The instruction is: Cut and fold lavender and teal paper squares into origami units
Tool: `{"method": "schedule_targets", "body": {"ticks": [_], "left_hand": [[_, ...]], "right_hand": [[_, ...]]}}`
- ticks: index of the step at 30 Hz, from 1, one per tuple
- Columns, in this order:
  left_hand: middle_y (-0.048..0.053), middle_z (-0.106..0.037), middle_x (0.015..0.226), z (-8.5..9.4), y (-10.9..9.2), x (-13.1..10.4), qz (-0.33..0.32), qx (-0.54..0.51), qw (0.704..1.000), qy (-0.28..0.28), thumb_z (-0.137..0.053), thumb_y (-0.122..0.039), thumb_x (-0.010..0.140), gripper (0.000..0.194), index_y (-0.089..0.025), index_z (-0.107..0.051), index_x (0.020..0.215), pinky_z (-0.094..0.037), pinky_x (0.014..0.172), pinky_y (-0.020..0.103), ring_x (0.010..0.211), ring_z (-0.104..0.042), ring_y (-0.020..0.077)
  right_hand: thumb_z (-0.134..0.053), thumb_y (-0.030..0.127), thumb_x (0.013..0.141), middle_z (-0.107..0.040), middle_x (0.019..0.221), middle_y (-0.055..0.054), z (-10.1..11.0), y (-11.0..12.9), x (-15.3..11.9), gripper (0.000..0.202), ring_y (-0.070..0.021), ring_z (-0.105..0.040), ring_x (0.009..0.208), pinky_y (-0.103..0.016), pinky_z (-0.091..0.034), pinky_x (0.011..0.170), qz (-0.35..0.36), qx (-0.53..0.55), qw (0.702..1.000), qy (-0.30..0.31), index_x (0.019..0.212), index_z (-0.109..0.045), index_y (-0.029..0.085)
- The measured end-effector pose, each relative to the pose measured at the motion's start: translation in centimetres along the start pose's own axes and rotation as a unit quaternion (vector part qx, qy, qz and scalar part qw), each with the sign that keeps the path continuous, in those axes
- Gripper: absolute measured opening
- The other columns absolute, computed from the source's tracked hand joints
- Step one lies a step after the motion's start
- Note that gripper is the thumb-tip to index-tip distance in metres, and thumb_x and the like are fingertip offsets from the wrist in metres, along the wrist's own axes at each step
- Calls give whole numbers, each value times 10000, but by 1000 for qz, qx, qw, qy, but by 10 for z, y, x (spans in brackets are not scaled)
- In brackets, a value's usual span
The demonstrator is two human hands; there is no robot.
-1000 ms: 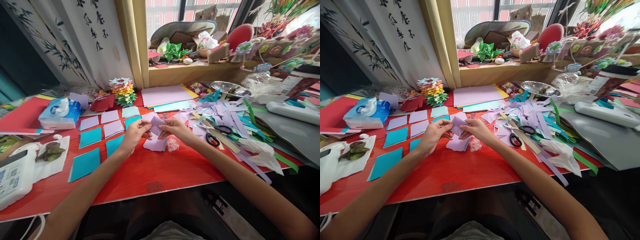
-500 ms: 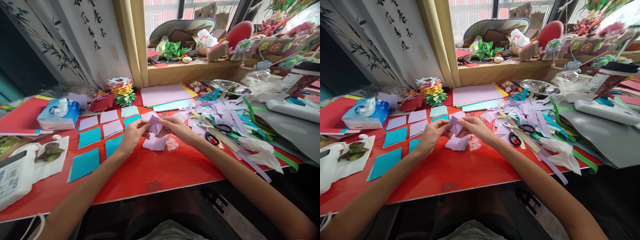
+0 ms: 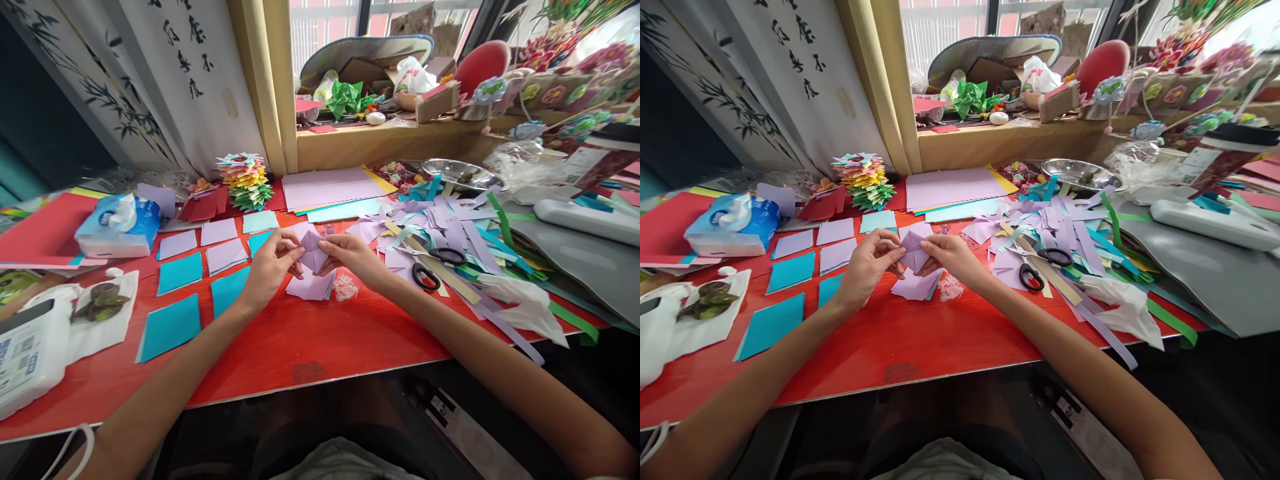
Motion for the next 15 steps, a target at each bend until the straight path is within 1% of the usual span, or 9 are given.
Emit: {"method": "schedule_targets", "body": {"ticks": [2,5,8,12,15], "left_hand": [[-26,-521,683,-1,-2,0,-6,22,1000,3,-539,-334,787,154,-190,-540,842,-528,502,254,505,-549,90],[-7,-549,705,-3,-1,-1,-1,44,999,13,-533,-369,794,210,-185,-578,883,-528,525,260,545,-558,106],[-6,-555,690,-3,0,-2,-2,53,998,20,-565,-345,777,200,-181,-584,890,-533,553,263,584,-558,116],[-16,-535,702,-2,0,-1,-8,31,999,8,-582,-294,760,168,-187,-560,887,-544,549,269,579,-555,106],[-32,-514,711,0,1,1,-5,5,1000,-8,-611,-275,731,243,-205,-527,948,-546,526,275,560,-565,103]], "right_hand": [[-610,395,757,-626,614,-8,1,0,0,271,-126,-639,550,-278,-559,616,5,6,1000,-6,749,-578,127],[-595,358,773,-636,637,-15,2,-1,0,237,-131,-646,564,-280,-556,619,5,6,1000,-8,774,-581,121],[-573,328,791,-632,633,-14,2,-2,0,211,-125,-641,563,-275,-551,619,2,2,1000,-7,771,-578,119],[-562,312,803,-629,678,-18,1,2,-2,194,-109,-628,610,-283,-545,670,12,-5,1000,0,802,-601,122],[-576,297,793,-639,721,-24,0,6,-2,217,-119,-628,657,-306,-545,689,30,-2,1000,6,921,-620,128]]}}
Point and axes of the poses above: each hand's wrist, its own x-axis towards the middle knuckle, its own z-axis out of the back of the hand, y = z × x, the point moved 8 cm from there along x, towards the middle knuckle
